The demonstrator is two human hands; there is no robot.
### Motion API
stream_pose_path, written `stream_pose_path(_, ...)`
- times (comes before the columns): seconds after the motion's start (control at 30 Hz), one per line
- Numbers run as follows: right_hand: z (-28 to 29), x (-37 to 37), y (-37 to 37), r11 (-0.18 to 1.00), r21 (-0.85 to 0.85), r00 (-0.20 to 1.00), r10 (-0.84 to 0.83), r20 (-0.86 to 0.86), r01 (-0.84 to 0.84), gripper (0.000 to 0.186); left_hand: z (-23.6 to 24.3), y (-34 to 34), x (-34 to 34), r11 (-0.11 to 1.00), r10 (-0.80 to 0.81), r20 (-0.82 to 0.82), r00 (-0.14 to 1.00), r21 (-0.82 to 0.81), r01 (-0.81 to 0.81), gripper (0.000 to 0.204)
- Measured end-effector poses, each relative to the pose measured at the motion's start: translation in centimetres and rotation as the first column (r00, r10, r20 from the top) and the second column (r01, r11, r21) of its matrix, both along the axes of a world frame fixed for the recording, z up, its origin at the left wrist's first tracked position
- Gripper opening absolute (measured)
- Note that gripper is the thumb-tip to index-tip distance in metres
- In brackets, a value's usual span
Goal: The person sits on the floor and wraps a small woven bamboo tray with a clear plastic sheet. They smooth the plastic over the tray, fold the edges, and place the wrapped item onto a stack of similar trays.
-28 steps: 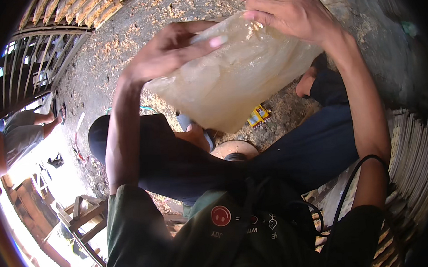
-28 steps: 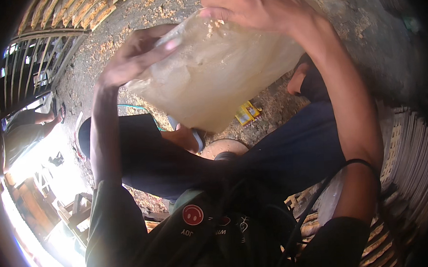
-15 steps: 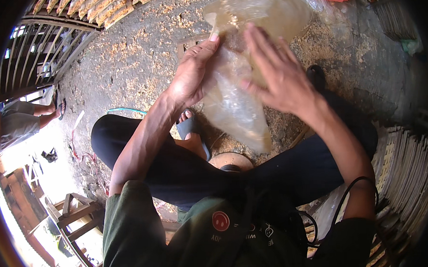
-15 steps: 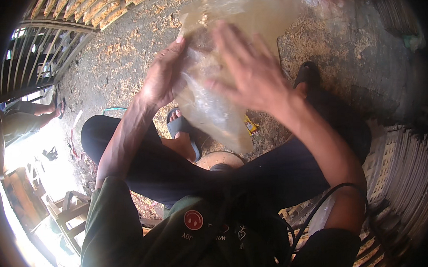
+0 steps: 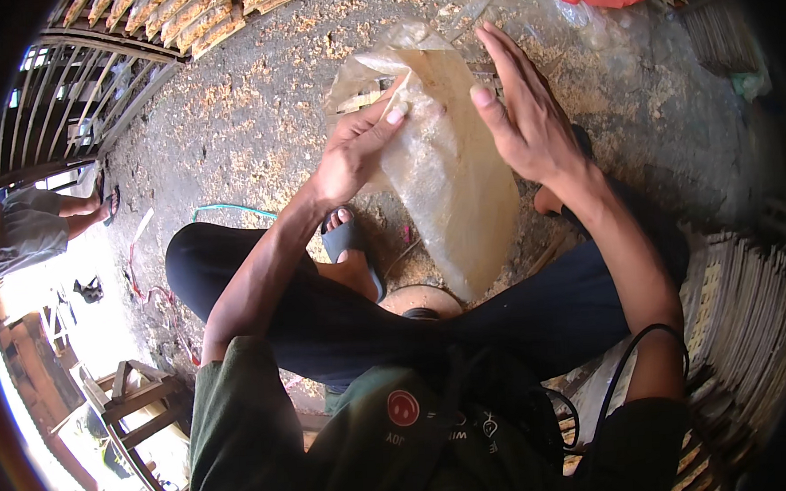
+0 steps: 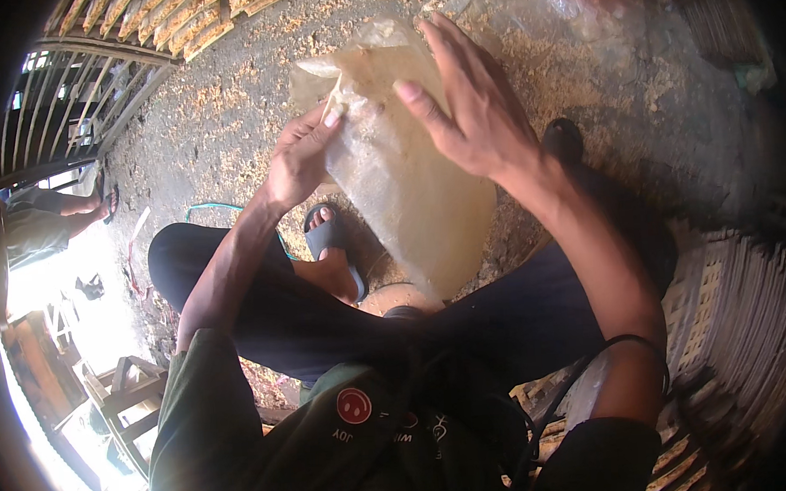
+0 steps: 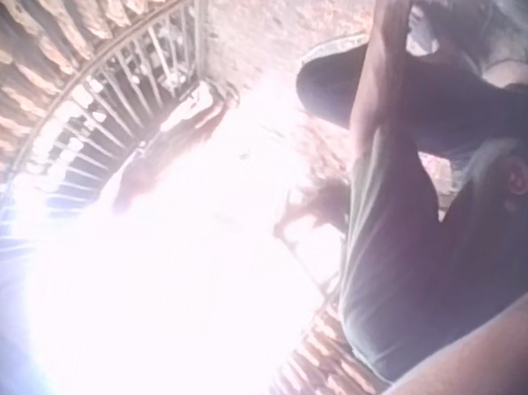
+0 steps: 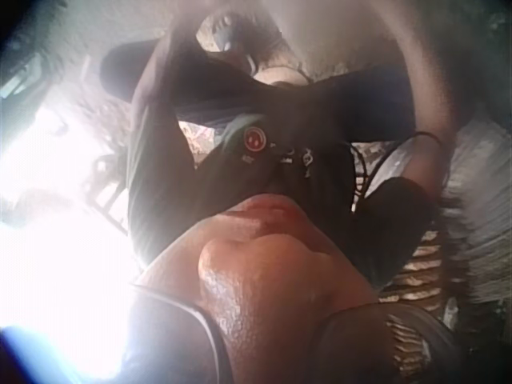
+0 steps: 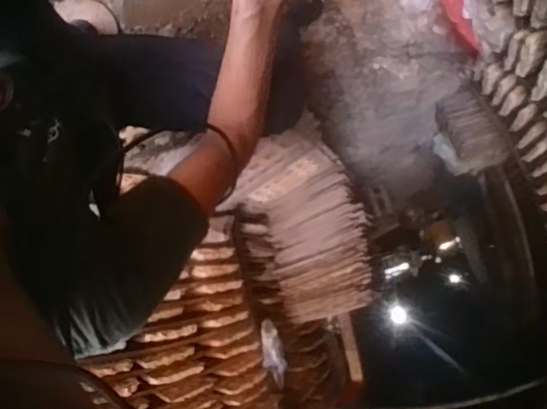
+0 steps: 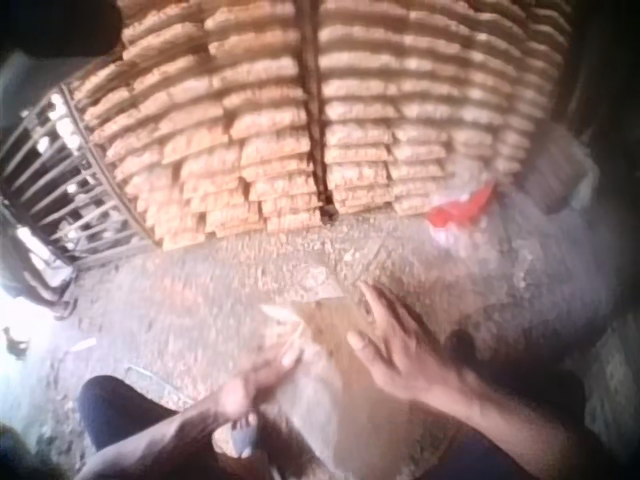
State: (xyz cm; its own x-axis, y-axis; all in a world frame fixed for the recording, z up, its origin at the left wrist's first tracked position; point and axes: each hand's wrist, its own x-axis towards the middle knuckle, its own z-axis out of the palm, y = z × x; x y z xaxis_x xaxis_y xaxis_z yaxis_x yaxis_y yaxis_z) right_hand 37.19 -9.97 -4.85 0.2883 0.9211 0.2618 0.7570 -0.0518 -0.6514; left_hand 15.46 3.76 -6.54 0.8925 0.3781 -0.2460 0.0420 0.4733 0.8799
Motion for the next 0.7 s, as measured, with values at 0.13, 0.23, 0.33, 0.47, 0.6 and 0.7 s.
stream_pose_path(0.13,0.2,-1.3,0.4,0.929,0.082,0.897,0.321,0.306,-0.36,0.094,0.2,0.4,-0.2,0.997,-0.021,0.078,0.997,-0.074,0.027,0.045)
stream_pose_path(0.23,-2.2,0.3,0.5,0.964,-0.232,0.946,0.192,0.26,-0.131,0.096,-0.2,1.1,-0.6,0.998,-0.035,0.117,0.993,-0.041,0.04,0.044)
stream_pose_path(0.33,-0.5,0.7,0.9,0.998,-0.027,0.992,0.054,0.115,-0.051,0.096,-0.4,1.7,-0.8,0.999,-0.041,0.037,0.998,-0.002,0.041,0.045)
stream_pose_path(0.47,1.9,-1.7,0.3,0.941,-0.028,0.879,0.325,0.349,-0.337,0.099,0.3,0.7,-0.4,0.999,-0.033,0.003,0.999,-0.005,0.033,0.047)
stream_pose_path(0.6,-1.1,0.4,1.0,0.956,-0.258,0.953,0.198,0.228,-0.137,0.094,1.9,0.8,-0.8,0.975,-0.107,-0.159,0.982,0.178,0.135,0.047)
stream_pose_path(0.7,-1.7,3.2,1.2,0.963,-0.268,0.999,-0.027,-0.023,0.02,0.09,2.5,0.5,-0.5,0.944,-0.096,-0.18,0.979,0.296,0.147,0.047)
